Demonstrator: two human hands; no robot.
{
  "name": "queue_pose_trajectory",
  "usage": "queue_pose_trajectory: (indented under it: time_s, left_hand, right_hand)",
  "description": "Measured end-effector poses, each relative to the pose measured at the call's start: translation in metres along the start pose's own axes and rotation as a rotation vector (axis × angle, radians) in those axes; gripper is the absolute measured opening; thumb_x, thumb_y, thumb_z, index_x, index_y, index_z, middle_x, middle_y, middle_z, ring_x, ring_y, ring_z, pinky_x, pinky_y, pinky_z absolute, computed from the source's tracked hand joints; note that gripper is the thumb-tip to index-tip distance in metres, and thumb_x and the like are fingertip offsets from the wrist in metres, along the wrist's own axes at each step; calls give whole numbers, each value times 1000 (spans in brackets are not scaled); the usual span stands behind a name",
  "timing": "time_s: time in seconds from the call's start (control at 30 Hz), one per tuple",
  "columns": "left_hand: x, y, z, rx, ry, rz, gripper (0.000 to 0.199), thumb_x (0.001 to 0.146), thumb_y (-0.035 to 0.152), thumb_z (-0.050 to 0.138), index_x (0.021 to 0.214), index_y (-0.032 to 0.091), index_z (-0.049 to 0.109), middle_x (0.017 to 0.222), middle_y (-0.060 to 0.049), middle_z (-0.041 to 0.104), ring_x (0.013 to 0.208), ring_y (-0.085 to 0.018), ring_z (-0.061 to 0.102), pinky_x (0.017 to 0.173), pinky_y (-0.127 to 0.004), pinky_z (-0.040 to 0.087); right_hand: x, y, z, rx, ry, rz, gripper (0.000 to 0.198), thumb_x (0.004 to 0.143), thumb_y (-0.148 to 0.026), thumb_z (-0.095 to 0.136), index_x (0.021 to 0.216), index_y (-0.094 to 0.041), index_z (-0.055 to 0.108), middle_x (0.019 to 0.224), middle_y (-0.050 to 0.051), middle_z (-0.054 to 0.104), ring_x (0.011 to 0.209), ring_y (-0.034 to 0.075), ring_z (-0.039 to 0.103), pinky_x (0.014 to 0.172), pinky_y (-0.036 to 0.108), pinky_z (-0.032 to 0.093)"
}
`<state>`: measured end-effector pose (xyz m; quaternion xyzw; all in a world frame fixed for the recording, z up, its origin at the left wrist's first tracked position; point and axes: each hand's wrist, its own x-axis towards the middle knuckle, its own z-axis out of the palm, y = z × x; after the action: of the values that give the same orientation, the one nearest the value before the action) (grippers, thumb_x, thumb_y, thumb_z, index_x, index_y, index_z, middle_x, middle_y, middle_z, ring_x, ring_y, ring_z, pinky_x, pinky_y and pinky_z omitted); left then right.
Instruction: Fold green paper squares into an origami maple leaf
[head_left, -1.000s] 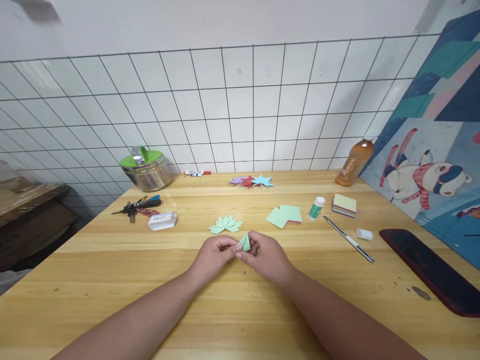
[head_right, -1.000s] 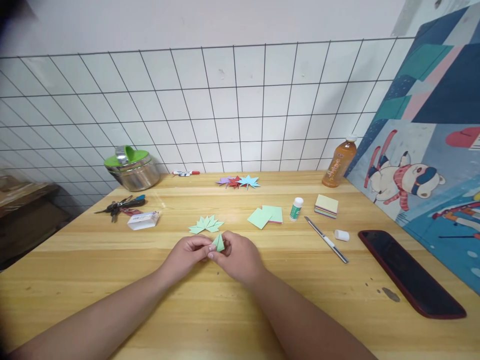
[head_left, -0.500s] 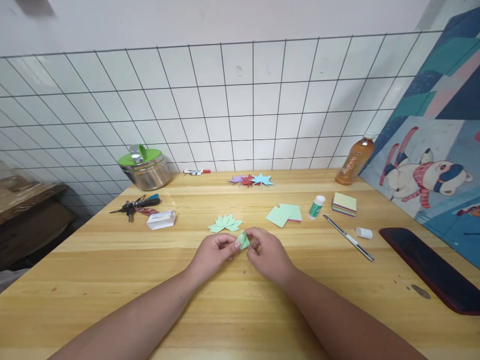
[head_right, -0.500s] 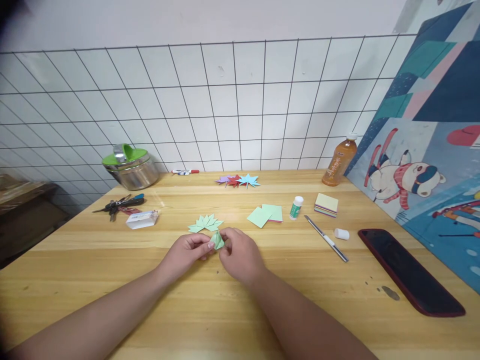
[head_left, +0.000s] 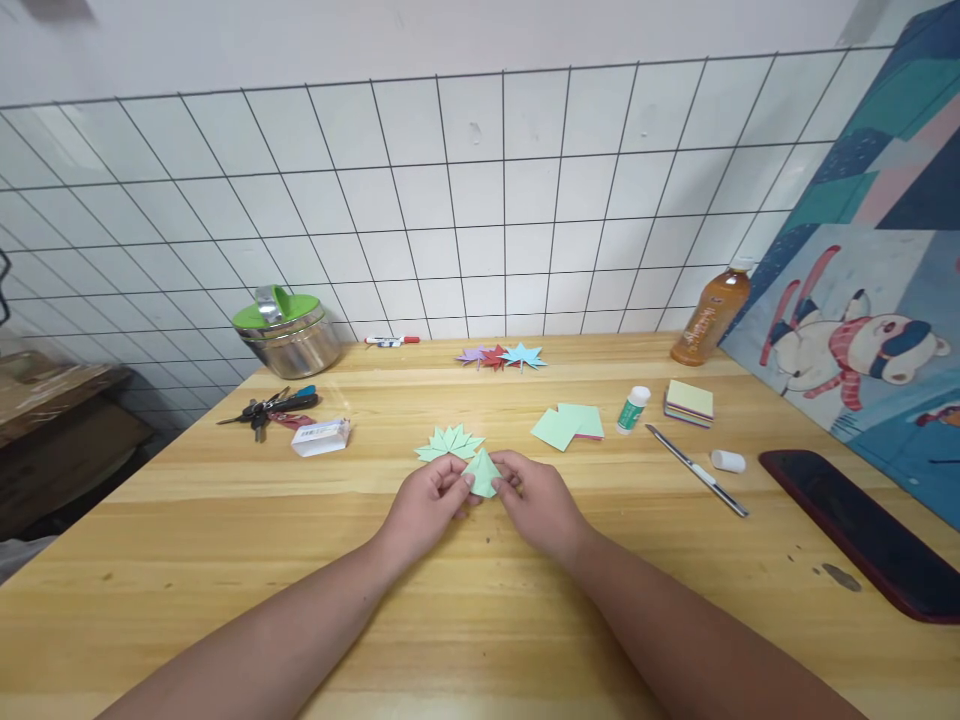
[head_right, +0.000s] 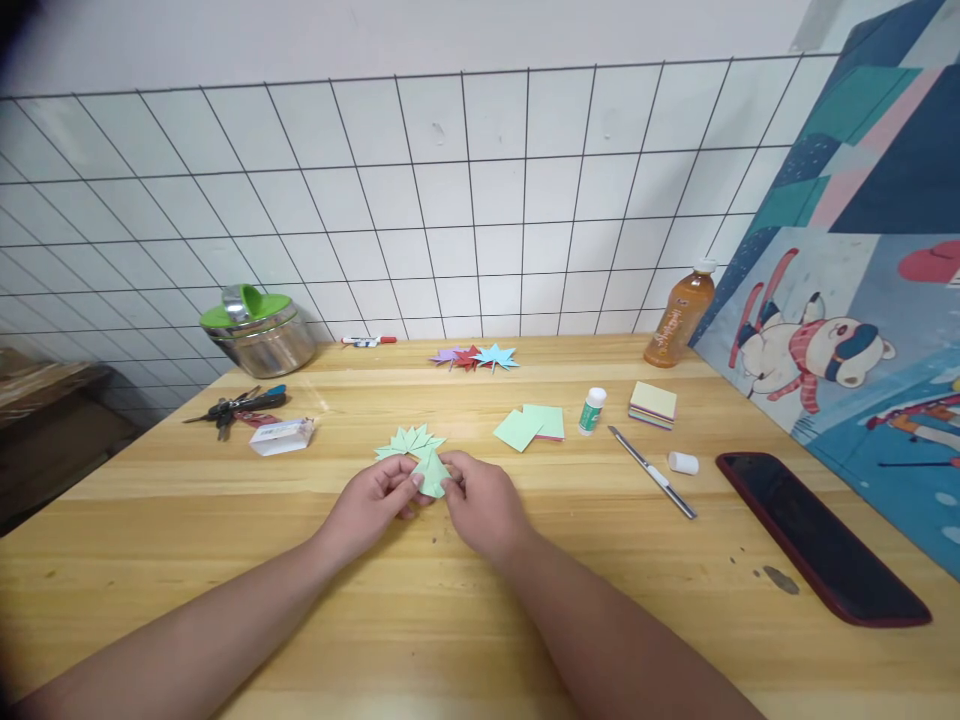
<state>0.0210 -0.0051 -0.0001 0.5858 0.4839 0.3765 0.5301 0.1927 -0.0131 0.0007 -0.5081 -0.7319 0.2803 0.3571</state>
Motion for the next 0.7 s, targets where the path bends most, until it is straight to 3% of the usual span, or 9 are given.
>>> queue_pose_trajectory:
  time_s: [0.1,0.27,0.4,0.7]
  left_hand:
    - [3,0,0,-33,4,-15,27,76,42,60,84,17,53,71,-1,64,71,-16,64,59,-23,48]
    - [6,3,-5,-107,35,-45,32,73,42,63,87,17,50,62,2,60,63,-15,64,56,-22,48]
    - [4,4,-6,-156,-3,-61,36,68,38,69,90,18,49,64,2,61,66,-16,65,58,-23,48]
    - [5,6,-8,-190,-31,-77,31,66,35,72,85,15,57,70,-2,65,64,-13,62,59,-21,47]
  right_hand:
    - [0,-1,-1,39,28,9,34,81,-17,46,114,-26,47,73,-3,61,64,13,56,60,23,41]
    - [-3,-8,-6,-65,23,-109,15,84,-17,42,94,-24,51,78,-1,62,70,14,57,61,23,40]
    - [-3,-8,-8,-135,27,-190,18,81,-11,43,85,-23,56,81,-1,64,72,13,57,64,23,39]
    - [-3,0,-7,-151,-12,-243,46,73,0,42,107,-26,59,101,-1,66,90,14,59,79,26,43]
